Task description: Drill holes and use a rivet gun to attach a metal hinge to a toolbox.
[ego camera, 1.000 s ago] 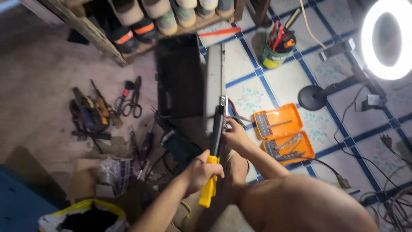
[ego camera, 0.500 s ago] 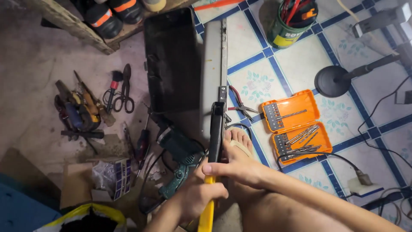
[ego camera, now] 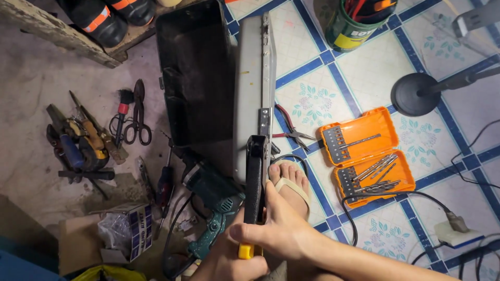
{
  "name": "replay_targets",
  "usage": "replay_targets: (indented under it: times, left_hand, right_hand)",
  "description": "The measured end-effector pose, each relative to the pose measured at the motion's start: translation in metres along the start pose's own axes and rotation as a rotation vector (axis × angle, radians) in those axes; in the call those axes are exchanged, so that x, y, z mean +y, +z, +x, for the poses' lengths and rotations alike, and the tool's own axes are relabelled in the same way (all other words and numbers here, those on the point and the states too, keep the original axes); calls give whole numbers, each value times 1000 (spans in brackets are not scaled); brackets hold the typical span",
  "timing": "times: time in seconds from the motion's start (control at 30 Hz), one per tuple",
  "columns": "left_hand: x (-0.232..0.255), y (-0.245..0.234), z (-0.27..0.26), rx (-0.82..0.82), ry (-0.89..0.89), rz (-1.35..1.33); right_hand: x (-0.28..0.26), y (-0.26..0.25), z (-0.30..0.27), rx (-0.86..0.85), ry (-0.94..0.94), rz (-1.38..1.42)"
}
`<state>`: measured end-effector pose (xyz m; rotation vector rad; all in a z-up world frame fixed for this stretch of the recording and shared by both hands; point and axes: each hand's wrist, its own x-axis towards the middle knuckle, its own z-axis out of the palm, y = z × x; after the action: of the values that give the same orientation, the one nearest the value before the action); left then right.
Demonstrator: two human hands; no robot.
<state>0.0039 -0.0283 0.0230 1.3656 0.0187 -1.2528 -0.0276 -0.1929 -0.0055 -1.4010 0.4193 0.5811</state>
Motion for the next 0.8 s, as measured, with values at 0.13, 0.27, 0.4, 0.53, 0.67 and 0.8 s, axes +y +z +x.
replay_targets:
  times: [0.13,0.27,0.4,0.53,0.67,0.8]
  left_hand:
    - [-2,5,1,30,70,63]
    - [-5,11,4,167,32,155]
    - [-21,14,7,223,128,-18]
    - [-25,13,9,328,74,119]
    - [-32,4,1,258,121,46]
    - [-29,-2,-7,329,114,125]
  right_hand:
    - [-7,2,-1,16,44,64]
    - [7,0,2,68,-6,-91]
    - [15,0,4,112,-118,-208]
    - [-5,0,-1,212,-59,-387]
    - [1,-3,-3,-60,22,26]
    - [45,-13,-10,-517,25,619]
